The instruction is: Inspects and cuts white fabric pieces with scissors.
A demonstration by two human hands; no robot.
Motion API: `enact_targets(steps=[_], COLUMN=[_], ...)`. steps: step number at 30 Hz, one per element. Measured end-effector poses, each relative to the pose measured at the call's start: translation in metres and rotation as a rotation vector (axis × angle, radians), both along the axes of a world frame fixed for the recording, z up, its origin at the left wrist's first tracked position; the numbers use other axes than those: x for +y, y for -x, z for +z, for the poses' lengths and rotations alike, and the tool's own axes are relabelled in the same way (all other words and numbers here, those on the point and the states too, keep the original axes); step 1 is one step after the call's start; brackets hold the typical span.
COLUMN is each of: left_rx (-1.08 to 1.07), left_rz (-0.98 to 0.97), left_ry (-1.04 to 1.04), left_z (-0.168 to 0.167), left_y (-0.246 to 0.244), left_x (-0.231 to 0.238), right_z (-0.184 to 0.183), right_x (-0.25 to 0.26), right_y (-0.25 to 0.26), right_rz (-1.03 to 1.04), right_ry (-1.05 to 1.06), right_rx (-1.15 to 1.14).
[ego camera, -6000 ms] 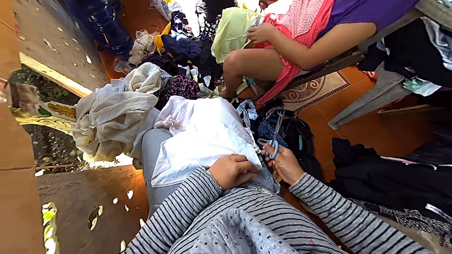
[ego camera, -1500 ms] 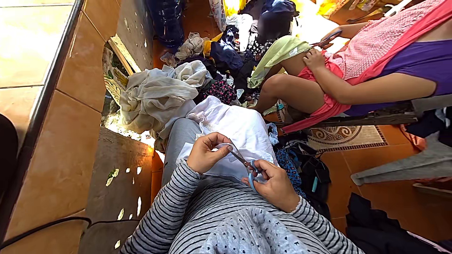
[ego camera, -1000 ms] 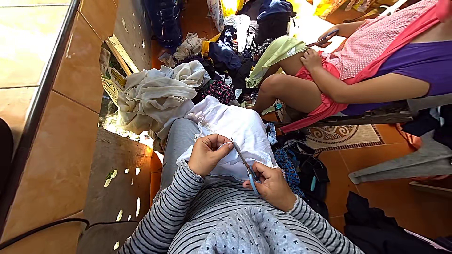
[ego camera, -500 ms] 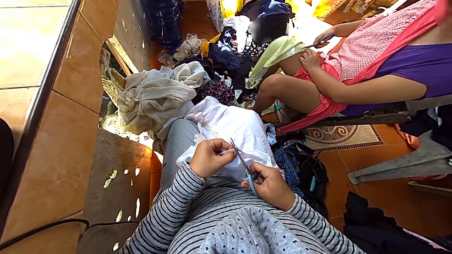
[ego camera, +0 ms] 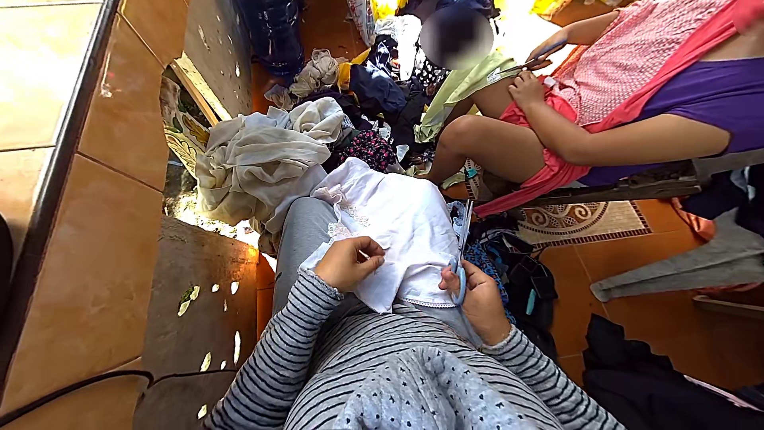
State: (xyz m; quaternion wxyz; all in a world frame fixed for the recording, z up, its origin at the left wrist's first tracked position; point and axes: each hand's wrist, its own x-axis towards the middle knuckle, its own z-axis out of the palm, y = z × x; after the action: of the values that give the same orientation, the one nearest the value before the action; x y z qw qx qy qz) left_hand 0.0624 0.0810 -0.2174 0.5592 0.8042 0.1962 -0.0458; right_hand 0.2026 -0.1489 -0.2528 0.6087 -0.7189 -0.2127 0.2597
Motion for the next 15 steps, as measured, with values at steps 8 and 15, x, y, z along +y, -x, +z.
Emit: enact_targets(steps=[8,15], left_rx=[-0.035,0.796], left_rz=[0.105,0.195], left_ry=[-0.254,-0.423], left_z=[-0.036,0.027], left_y=[-0.023,0.078], left_x=[0.006,0.063], right_z=[0.001,-0.003], right_x=[0.001,0.0], right_y=[-0.003,-0.003], right_rz=[0.01,0.022], right_ry=[0.01,-0.011], right_rx=[0.074,0.067])
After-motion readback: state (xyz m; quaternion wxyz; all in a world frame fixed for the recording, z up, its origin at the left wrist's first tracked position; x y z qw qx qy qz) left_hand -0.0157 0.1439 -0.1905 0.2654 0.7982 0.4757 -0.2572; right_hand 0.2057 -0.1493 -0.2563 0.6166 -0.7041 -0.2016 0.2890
